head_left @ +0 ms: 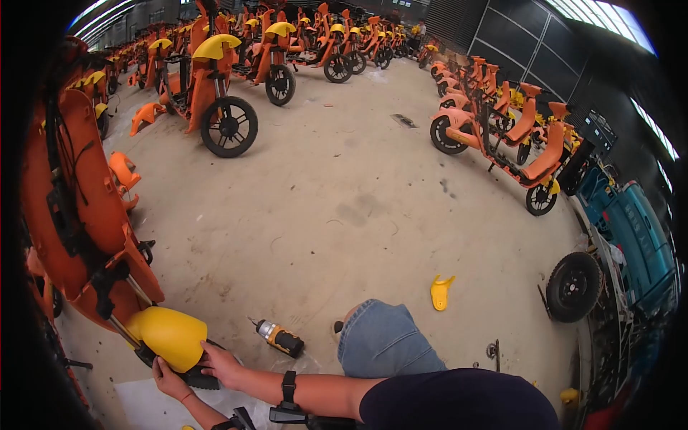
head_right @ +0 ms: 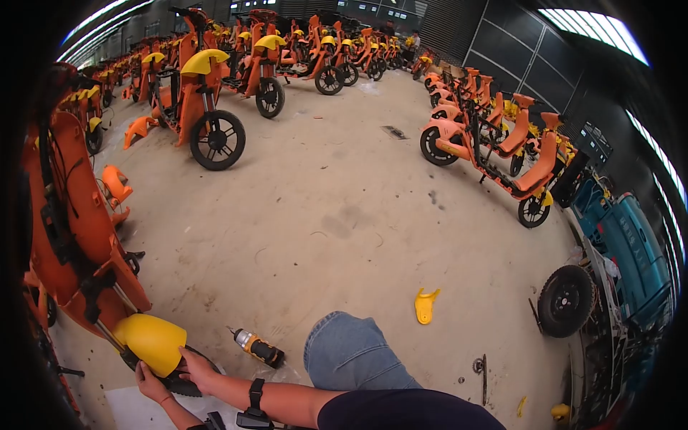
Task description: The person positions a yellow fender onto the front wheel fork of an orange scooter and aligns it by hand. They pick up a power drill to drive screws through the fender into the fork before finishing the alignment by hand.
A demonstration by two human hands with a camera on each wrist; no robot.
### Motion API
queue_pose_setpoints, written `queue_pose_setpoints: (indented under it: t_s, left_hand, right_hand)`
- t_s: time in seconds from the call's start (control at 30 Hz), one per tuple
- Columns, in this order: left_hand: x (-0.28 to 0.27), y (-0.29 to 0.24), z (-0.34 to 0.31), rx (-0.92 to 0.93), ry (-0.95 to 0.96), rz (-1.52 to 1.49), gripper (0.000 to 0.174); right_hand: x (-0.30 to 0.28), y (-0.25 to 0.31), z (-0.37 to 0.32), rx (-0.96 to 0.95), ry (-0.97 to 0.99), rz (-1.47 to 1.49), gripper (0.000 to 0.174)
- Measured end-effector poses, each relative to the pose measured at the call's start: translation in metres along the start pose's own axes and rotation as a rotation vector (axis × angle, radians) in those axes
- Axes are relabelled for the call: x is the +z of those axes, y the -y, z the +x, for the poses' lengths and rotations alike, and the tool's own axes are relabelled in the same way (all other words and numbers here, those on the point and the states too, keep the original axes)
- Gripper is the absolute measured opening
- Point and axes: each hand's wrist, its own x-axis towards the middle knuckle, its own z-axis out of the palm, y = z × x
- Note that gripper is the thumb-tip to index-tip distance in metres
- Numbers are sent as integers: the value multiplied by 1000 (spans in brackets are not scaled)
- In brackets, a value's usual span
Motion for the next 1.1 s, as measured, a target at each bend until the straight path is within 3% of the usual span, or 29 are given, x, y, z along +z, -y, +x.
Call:
queue_pose_setpoints:
  t_s: [0.2,0.4,0.5,0.83,0.93,1.1]
  left_hand:
    - [-15,27,18,123,112,-2,29]
    - [-4,1,-1,-114,87,-204,35]
    - [2,5,-1,-135,16,-192,34]
    - [-9,22,16,188,106,-5,25]
    - [-9,29,17,158,115,4,27]
    - [-1,32,13,-80,74,-226,32]
  right_hand:
    - [0,-9,5,-23,-6,22,41]
    - [3,-3,-1,12,-9,-43,44]
    - [1,-7,5,45,-14,-73,45]
    - [-8,-7,9,97,57,-53,40]
    - [-10,-6,11,84,63,-59,39]
    - [-17,-4,9,112,98,-36,37]
